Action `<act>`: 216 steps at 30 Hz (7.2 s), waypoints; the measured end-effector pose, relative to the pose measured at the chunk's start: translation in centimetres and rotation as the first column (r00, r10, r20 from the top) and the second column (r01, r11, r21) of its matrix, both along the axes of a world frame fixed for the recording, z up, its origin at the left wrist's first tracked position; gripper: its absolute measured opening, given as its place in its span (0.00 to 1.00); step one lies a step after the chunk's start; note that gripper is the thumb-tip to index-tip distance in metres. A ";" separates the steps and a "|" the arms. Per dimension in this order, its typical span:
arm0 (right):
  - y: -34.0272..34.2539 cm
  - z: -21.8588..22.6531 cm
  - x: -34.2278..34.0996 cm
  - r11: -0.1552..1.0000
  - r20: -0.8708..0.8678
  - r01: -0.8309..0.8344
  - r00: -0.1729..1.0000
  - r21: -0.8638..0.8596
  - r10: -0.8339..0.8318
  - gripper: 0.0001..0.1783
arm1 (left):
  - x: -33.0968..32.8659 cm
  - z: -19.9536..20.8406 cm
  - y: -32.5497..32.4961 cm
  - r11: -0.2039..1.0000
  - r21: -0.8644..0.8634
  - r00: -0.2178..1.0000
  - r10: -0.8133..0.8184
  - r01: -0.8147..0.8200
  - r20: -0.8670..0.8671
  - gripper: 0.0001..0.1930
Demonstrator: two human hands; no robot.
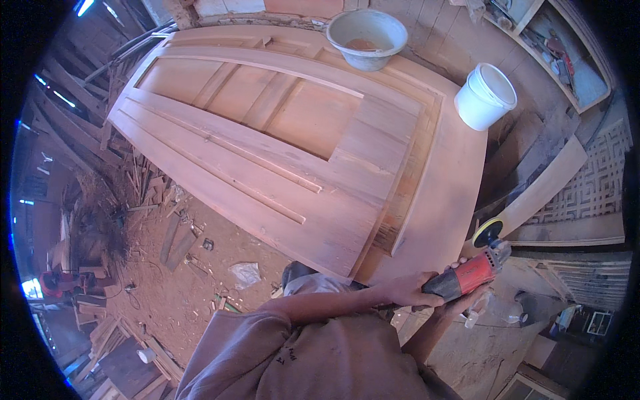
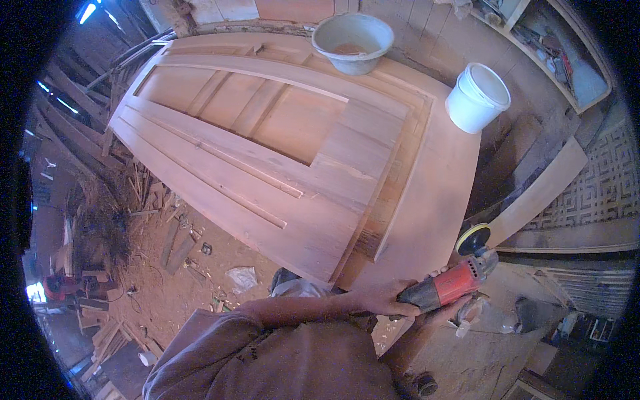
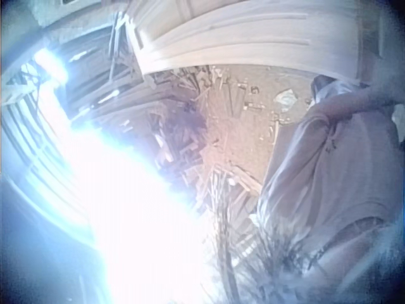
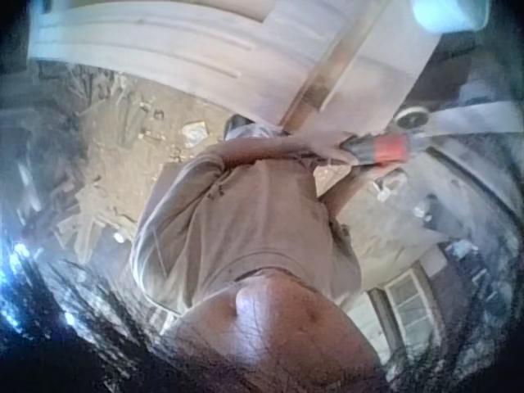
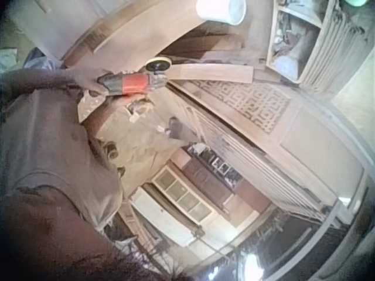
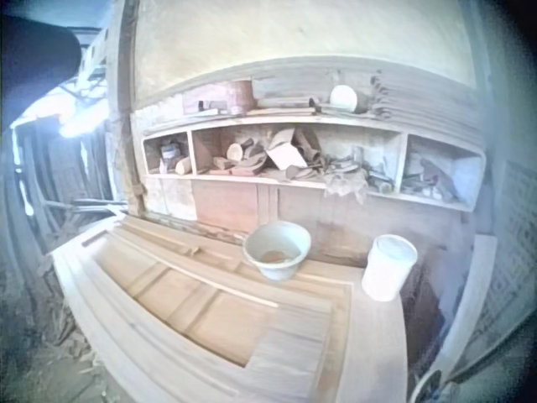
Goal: The person sands the surface of a wooden door using a power sander, then applies a wood filler or paste to gaps and imperfections on the door using a putty knife and their hands.
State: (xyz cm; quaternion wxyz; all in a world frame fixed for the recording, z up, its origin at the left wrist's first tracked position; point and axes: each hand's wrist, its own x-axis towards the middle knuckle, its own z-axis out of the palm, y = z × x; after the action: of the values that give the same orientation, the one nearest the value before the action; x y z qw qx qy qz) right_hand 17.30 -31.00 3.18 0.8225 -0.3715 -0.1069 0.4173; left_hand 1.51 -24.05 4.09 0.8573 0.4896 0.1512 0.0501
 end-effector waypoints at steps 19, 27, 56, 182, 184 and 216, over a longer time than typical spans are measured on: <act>6.3 -5.5 5.4 0.752 0.595 0.164 0.724 -0.638 0.347 0.36 | -17.1 -1.5 4.2 0.471 0.852 0.567 0.776 -0.229 -0.276 0.27; 14.8 -6.3 5.2 0.492 0.650 0.442 0.361 -0.750 0.668 0.49 | -18.5 -6.1 5.4 0.269 0.959 0.389 0.896 -0.091 -0.214 0.31; 16.1 -7.9 4.9 0.410 0.670 0.657 0.197 -0.632 0.716 0.49 | -9.7 -13.2 44.7 -0.211 0.951 0.608 0.793 0.228 0.030 0.28; -34.6 -23.6 -19.1 0.262 0.406 0.333 0.860 -0.906 0.310 0.31 | -22.1 -9.9 5.7 -0.011 0.921 0.372 0.913 -0.389 0.168 0.13; -34.1 -22.2 -18.2 0.326 0.501 0.415 0.828 -0.850 0.253 0.29 | -23.3 -9.9 6.2 -0.199 0.906 0.398 0.848 -0.373 0.350 0.14; 8.4 5.6 12.9 0.875 0.965 0.420 0.198 -0.241 0.171 0.12 | -22.5 -8.5 7.0 -0.011 0.949 0.443 0.883 -0.316 0.158 0.11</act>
State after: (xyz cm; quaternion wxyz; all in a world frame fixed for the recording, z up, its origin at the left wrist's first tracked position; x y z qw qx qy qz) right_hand 30.24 -22.58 8.77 0.4870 -0.7384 -0.4656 0.0302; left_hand -21.00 -17.02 -4.45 0.2317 0.7289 0.5198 0.3806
